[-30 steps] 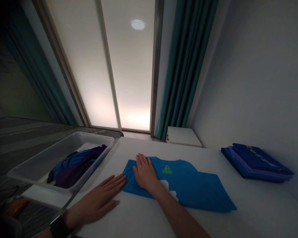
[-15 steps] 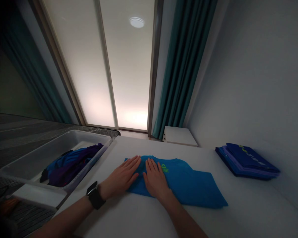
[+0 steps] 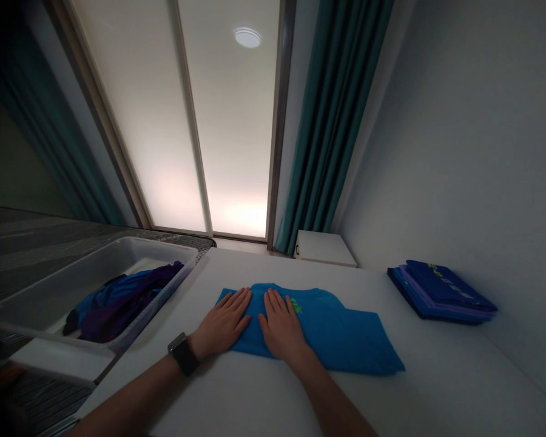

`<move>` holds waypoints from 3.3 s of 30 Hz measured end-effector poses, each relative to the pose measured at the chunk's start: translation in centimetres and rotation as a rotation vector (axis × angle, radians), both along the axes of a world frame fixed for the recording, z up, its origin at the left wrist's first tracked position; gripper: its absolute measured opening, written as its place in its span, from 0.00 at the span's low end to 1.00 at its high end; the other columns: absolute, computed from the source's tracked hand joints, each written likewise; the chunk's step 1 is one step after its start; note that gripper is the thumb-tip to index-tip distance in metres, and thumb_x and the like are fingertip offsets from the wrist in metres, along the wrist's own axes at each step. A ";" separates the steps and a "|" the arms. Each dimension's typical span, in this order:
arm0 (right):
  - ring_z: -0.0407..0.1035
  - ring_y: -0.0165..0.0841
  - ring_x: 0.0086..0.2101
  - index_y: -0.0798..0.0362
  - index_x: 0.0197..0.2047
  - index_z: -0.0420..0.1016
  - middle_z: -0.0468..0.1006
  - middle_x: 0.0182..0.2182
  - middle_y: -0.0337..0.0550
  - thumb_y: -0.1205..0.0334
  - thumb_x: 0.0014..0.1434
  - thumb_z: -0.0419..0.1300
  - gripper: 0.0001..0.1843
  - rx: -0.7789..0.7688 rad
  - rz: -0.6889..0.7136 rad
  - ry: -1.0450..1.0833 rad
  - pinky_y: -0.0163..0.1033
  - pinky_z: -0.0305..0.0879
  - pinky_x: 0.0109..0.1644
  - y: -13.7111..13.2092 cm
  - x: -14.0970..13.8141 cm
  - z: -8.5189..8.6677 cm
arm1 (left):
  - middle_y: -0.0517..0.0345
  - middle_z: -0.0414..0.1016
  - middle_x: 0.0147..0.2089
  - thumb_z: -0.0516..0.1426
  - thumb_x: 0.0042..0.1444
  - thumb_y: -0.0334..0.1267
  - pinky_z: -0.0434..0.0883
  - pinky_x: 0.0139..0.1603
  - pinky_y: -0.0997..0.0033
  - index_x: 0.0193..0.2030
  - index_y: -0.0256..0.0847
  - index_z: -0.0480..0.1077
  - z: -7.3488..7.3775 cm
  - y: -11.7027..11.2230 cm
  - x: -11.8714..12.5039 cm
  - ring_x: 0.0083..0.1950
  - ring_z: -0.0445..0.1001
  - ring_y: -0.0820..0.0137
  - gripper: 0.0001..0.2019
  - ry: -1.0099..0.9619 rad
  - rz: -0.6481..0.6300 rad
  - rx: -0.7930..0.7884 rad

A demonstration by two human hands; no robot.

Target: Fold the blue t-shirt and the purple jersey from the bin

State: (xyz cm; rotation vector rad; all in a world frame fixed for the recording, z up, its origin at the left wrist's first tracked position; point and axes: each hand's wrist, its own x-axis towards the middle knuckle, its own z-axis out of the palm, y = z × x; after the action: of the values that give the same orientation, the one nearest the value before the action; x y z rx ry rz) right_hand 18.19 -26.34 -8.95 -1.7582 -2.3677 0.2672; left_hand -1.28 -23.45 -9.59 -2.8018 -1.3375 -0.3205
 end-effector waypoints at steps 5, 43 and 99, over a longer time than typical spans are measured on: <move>0.35 0.37 0.69 0.60 0.72 0.43 0.41 0.71 0.45 0.47 0.69 0.32 0.35 -0.042 -0.014 -0.020 0.48 0.30 0.71 -0.3 0.9 0.2 | 0.47 0.52 0.72 0.41 0.69 0.49 0.54 0.69 0.52 0.71 0.35 0.51 -0.1 0.6 -2.0 0.71 0.53 0.59 0.28 0.022 0.009 0.032; 0.33 0.37 0.69 0.57 0.72 0.39 0.38 0.71 0.43 0.44 0.68 0.29 0.37 -0.131 -0.040 -0.015 0.49 0.28 0.71 -0.3 0.3 0.1 | 0.54 0.49 0.73 0.42 0.68 0.52 0.53 0.70 0.53 0.73 0.44 0.45 -1.0 -0.2 -3.0 0.72 0.52 0.60 0.30 -0.028 0.011 0.030; 0.72 0.38 0.39 0.50 0.48 0.75 0.78 0.40 0.47 0.56 0.64 0.46 0.20 0.138 -0.309 0.510 0.41 0.68 0.45 -9.6 18.2 -1.4 | 0.53 0.74 0.48 0.50 0.61 0.30 0.63 0.56 0.61 0.49 0.43 0.71 3.5 2.4 19.9 0.51 0.70 0.63 0.13 0.021 -0.743 0.003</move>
State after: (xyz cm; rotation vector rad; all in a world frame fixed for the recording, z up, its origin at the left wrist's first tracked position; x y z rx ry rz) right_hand 36.35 -35.95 -10.35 -1.7090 -1.6998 0.4329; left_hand 18.63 -21.01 -6.09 -3.1640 -0.2338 -0.2901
